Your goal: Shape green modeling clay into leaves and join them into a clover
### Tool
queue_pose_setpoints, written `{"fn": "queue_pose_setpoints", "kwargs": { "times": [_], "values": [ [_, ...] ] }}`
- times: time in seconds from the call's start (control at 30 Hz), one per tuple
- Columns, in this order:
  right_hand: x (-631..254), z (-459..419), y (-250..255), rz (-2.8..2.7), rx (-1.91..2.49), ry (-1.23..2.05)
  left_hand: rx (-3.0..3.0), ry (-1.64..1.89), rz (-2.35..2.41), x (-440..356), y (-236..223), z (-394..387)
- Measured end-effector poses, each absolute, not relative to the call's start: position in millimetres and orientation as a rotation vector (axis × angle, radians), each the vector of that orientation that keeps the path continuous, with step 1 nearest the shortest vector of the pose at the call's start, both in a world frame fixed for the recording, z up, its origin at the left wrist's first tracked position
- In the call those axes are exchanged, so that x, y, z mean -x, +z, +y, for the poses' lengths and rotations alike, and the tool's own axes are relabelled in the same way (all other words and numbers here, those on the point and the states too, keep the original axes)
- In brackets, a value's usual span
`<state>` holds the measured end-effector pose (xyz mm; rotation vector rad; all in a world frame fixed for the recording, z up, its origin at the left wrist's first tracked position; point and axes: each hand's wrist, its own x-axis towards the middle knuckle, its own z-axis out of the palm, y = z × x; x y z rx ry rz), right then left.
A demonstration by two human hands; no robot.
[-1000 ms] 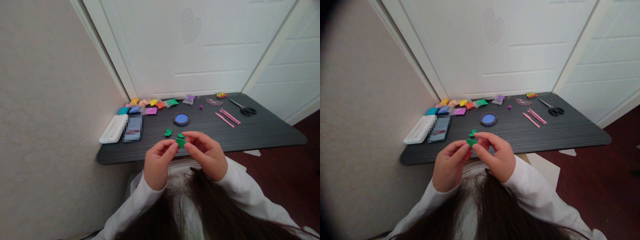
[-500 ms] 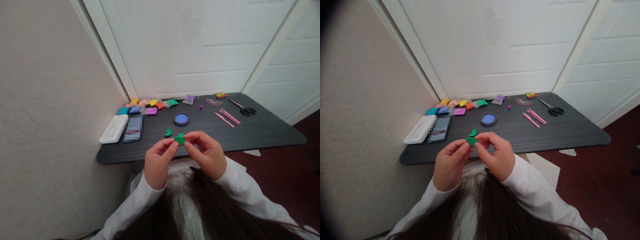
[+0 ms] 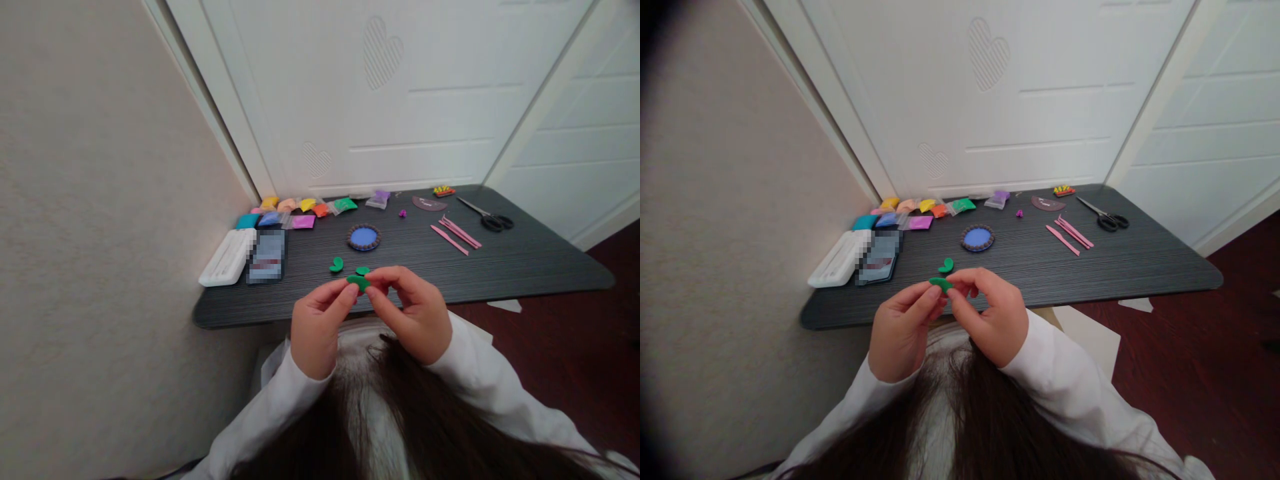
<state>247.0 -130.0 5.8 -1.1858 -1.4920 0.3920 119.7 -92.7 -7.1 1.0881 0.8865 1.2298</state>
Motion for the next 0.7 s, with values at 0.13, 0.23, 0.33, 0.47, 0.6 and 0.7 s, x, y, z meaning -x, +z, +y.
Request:
{"fn": "queue_pose_setpoints", "kwargs": {
  "times": [0.13,0.23,0.33,0.47,0.6,0.7],
  "values": [
    [-247.4,-129.7,4.3,-1.528,1.181,0.378,-1.108,1.222,0.911,-120.0,-6.9,-91.9],
    [-248.0,-128.7,4.5,-1.569,1.168,0.351,-1.109,1.250,0.896,-119.6,-7.4,-91.3],
    [-248.3,-127.7,5.6,-1.605,1.163,0.310,-1.076,1.241,0.862,-119.4,-7.7,-91.7],
    [-249.5,-127.3,6.5,-1.628,1.149,0.274,-1.039,1.186,0.778,-119.3,-6.1,-92.8],
    [-251.6,-128.1,7.2,-1.662,1.134,0.269,-1.067,1.171,0.757,-118.8,-4.7,-92.3],
    [-252.1,-128.0,7.5,-1.685,1.117,0.268,-1.110,1.188,0.785,-118.2,-6.0,-91.4]
  ]
}}
